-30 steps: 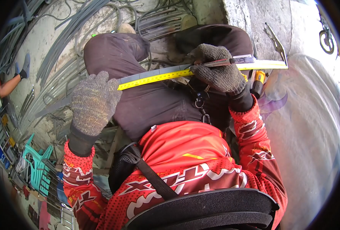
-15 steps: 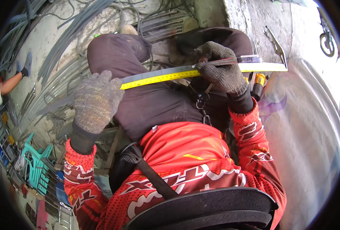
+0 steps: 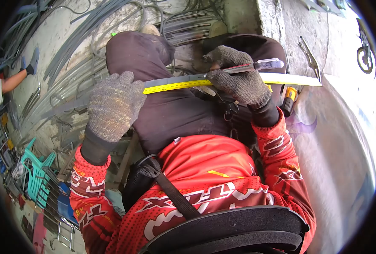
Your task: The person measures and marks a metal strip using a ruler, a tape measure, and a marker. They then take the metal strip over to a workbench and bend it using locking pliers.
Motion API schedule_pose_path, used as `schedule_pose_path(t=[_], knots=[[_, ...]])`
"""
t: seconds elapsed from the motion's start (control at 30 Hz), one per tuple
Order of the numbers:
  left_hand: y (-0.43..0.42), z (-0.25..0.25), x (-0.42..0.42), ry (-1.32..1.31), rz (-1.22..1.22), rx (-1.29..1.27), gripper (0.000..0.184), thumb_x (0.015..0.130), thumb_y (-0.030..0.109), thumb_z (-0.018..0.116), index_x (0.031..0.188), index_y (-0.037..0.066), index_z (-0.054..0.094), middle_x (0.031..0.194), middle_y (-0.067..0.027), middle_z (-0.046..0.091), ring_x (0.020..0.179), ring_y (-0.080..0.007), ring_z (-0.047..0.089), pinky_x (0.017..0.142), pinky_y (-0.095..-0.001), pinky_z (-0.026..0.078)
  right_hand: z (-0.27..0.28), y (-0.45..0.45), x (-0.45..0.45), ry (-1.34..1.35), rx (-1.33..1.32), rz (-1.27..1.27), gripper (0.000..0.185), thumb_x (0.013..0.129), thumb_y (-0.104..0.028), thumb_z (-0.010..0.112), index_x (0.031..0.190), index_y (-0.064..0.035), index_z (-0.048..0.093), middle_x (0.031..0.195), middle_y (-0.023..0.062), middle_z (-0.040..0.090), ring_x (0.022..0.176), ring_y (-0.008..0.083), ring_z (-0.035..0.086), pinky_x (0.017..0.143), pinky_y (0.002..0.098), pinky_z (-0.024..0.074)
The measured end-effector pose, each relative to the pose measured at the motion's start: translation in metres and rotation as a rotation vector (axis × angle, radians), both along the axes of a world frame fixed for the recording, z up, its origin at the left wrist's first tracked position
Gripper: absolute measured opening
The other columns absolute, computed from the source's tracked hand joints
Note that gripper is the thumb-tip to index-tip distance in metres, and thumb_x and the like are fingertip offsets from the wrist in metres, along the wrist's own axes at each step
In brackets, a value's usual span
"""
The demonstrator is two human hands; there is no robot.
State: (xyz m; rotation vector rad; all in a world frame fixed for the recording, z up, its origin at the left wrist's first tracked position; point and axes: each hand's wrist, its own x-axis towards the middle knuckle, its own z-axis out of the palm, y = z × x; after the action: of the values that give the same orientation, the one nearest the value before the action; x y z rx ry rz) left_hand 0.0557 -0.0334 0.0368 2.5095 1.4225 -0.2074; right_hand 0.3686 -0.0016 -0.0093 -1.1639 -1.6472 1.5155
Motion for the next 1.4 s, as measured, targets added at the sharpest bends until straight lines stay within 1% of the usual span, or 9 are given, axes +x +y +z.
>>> schedule_pose_path(t=[0.13, 0.3, 0.43, 0.5, 0.8, 0.93, 1.07, 1.33, 1.4], knots=[[0.001, 0.005, 0.005, -0.001, 0.005, -0.015, 0.03, 0.087, 0.027, 0.077, 0.108, 0.007, 0.073, 0.116, -0.0192, 0.069, 0.104, -0.0395, 0.066, 0.093, -0.0526, 0.051, -0.006, 0.004, -0.001, -0.071, 0.151, 0.111, 0.018, 0.083, -0.01, 0.072, 0.093, 0.0019, 0.064, 0.087, 0.0086, 0.059, 0.078, 0.0183, 0.06, 0.072, 0.0335, 0.0516], [0.001, 0.003, 0.004, 0.002, -0.009, -0.02, 0.03, 0.087, 0.027, 0.077, 0.107, 0.006, 0.073, 0.114, -0.0191, 0.069, 0.102, -0.0396, 0.066, 0.09, -0.0525, 0.051, -0.007, 0.005, -0.004, -0.087, 0.023, 0.103, 0.017, 0.082, -0.011, 0.072, 0.092, 0.0005, 0.064, 0.087, 0.0108, 0.06, 0.076, 0.0217, 0.062, 0.069, 0.0361, 0.0523], [-0.001, 0.003, 0.003, -0.006, -0.025, 0.019, 0.03, 0.086, 0.026, 0.077, 0.106, 0.005, 0.073, 0.113, -0.019, 0.068, 0.101, -0.0395, 0.066, 0.088, -0.0527, 0.052, -0.008, 0.004, -0.002, -0.15, 0.138, 0.158, 0.02, 0.083, -0.013, 0.072, 0.093, 0.0023, 0.065, 0.086, 0.0107, 0.06, 0.075, 0.0211, 0.061, 0.068, 0.0354, 0.052], [0.0, 0.005, 0.006, 0.008, -0.023, 0.01, 0.029, 0.086, 0.026, 0.078, 0.105, 0.005, 0.073, 0.112, -0.0191, 0.068, 0.1, -0.0395, 0.066, 0.088, -0.0527, 0.052, -0.005, 0.007, -0.003, -0.111, 0.039, 0.113, 0.024, 0.083, -0.015, 0.072, 0.097, 0.0033, 0.067, 0.085, 0.0104, 0.061, 0.074, 0.0206, 0.061, 0.066, 0.0346, 0.0518], [0.0, 0.005, 0.006, -0.015, -0.016, 0.016, 0.029, 0.085, 0.027, 0.078, 0.105, 0.006, 0.074, 0.112, -0.0195, 0.068, 0.099, -0.0395, 0.066, 0.087, -0.0529, 0.052, 0.0, 0.009, -0.005, -0.142, 0.089, 0.135, 0.028, 0.083, -0.016, 0.072, 0.103, 0.0026, 0.07, 0.085, 0.0109, 0.061, 0.073, 0.0204, 0.062, 0.065, 0.0343, 0.0516], [0.002, 0.005, 0.007, 0.006, -0.015, -0.007, 0.029, 0.087, 0.027, 0.077, 0.106, 0.006, 0.074, 0.115, -0.0197, 0.069, 0.102, -0.0396, 0.067, 0.089, -0.0525, 0.053, -0.012, 0.007, -0.002, -0.153, 0.288, 0.188, 0.027, 0.083, -0.015, 0.072, 0.104, 0.0025, 0.069, 0.085, 0.0112, 0.061, 0.072, 0.0218, 0.062, 0.065, 0.0345, 0.0514], [0.005, 0.013, 0.012, 0.051, 0.021, -0.115, 0.029, 0.088, 0.028, 0.076, 0.107, 0.007, 0.074, 0.117, -0.0197, 0.069, 0.105, -0.0397, 0.067, 0.093, -0.0527, 0.052, -0.005, 0.007, -0.004, -0.17, 0.22, 0.146, 0.027, 0.084, -0.014, 0.072, 0.105, 0.003, 0.068, 0.085, 0.0117, 0.061, 0.071, 0.0238, 0.061, 0.064, 0.0354, 0.0514], [0.002, 0.011, 0.01, 0.042, 0.005, -0.058, 0.031, 0.088, 0.029, 0.076, 0.11, 0.006, 0.074, 0.118, -0.0193, 0.069, 0.107, -0.0399, 0.066, 0.095, -0.0529, 0.051, -0.008, 0.007, -0.002, -0.197, 0.258, 0.179, 0.025, 0.085, -0.014, 0.072, 0.104, 0.0028, 0.068, 0.086, 0.012, 0.061, 0.072, 0.0246, 0.062, 0.064, 0.0357, 0.0517], [0.002, 0.011, 0.01, 0.043, 0.009, -0.072, 0.032, 0.088, 0.029, 0.076, 0.111, 0.007, 0.074, 0.119, -0.0195, 0.069, 0.109, -0.0402, 0.066, 0.096, -0.053, 0.051, -0.003, 0.008, -0.002, -0.189, 0.189, 0.169, 0.023, 0.085, -0.012, 0.072, 0.102, 0.0017, 0.068, 0.088, 0.0132, 0.062, 0.073, 0.0256, 0.063, 0.064, 0.0364, 0.0523]])
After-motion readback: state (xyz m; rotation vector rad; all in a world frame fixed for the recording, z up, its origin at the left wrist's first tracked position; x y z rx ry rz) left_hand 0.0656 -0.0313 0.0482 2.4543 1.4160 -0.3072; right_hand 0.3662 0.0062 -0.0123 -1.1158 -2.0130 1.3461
